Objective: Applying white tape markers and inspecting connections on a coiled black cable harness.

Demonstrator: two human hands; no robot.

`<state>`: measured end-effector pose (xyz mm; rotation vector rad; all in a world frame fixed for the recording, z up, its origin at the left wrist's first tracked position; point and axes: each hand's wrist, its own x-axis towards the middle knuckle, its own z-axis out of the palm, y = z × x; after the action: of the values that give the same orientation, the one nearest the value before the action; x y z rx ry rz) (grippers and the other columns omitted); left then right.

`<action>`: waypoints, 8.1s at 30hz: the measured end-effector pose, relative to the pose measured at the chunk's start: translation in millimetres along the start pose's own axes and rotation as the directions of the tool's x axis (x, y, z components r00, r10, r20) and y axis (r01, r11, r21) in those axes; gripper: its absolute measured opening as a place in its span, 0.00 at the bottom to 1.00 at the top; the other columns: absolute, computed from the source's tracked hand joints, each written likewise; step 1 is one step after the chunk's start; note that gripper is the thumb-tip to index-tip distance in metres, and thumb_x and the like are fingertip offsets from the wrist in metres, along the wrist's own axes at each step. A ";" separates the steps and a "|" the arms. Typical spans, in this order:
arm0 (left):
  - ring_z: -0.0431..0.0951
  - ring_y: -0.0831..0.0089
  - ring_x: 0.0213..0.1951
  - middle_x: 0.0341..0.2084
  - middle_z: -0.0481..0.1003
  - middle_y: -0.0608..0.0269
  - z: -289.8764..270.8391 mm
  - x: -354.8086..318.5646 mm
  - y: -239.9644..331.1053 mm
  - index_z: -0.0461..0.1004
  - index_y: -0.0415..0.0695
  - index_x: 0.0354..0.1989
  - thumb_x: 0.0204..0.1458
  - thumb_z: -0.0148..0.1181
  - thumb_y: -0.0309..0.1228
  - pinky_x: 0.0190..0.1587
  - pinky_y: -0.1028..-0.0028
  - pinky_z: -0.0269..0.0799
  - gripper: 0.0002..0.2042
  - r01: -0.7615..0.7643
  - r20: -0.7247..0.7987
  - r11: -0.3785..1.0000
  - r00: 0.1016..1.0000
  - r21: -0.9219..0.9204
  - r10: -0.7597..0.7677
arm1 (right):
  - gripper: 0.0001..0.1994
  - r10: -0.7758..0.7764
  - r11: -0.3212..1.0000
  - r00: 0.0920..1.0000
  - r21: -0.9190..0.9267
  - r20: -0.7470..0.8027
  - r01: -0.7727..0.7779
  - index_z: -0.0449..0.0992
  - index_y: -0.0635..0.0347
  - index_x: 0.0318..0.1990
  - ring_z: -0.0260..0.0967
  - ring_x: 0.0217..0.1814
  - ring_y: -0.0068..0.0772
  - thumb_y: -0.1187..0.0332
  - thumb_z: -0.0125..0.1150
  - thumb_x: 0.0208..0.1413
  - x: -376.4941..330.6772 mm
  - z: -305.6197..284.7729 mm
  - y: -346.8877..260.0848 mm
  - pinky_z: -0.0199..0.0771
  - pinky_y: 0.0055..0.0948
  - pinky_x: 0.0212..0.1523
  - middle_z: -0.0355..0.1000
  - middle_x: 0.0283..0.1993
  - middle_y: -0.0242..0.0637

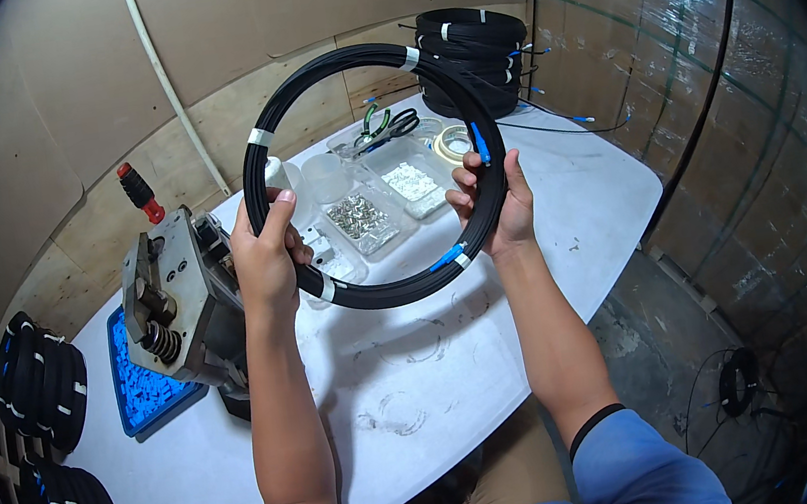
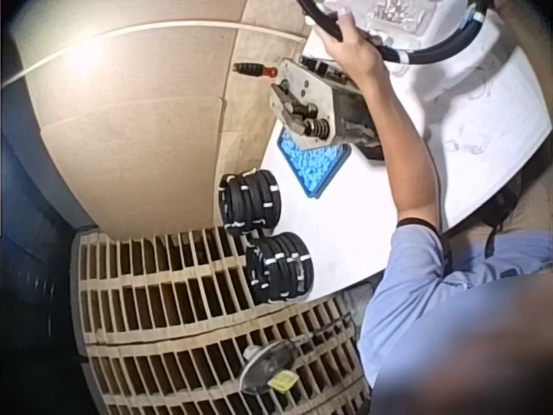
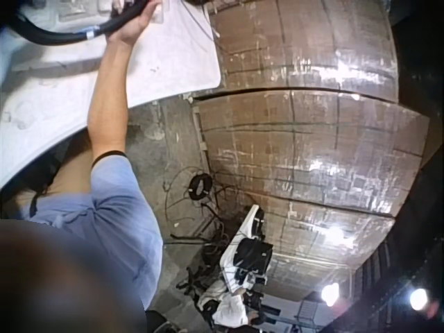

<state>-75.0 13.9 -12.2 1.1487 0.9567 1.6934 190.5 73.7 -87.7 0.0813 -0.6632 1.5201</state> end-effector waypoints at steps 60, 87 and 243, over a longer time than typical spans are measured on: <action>0.62 0.76 0.19 0.18 0.61 0.67 25.9 -16.5 -28.5 0.65 0.47 0.29 0.59 0.56 0.54 0.24 0.74 0.61 0.22 -0.290 -0.197 0.819 0.956 -0.495 0.219 | 0.23 -0.115 0.876 0.968 -0.482 -0.223 -0.007 0.60 0.59 0.62 0.70 0.42 0.29 0.67 0.60 0.62 -11.0 15.3 65.3 0.74 0.33 0.44 0.71 0.43 0.36; 0.60 0.80 0.16 0.14 0.59 0.73 4.9 -4.0 -7.6 0.70 0.47 0.33 0.58 0.55 0.58 0.21 0.77 0.57 0.24 -0.058 -0.014 0.958 0.998 -0.281 0.056 | 0.08 -0.065 0.938 0.982 -0.347 -0.176 0.000 0.66 0.52 0.44 0.54 0.21 0.21 0.68 0.51 0.58 -10.6 21.9 6.8 0.62 0.23 0.21 0.55 0.24 0.26; 0.63 0.77 0.17 0.16 0.57 0.70 -9.6 16.4 -47.0 0.61 0.47 0.27 0.49 0.51 0.22 0.22 0.72 0.65 0.06 0.127 -0.016 0.943 0.990 -0.306 -0.139 | 0.07 -0.021 0.922 0.945 -0.372 -0.326 -0.108 0.71 0.55 0.41 0.59 0.23 0.20 0.67 0.60 0.58 -2.5 29.4 -0.3 0.64 0.25 0.25 0.59 0.23 0.25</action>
<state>-77.0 44.0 -52.8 0.8326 0.7446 1.6870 180.7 58.3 -64.4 -0.4802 -0.6879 1.3771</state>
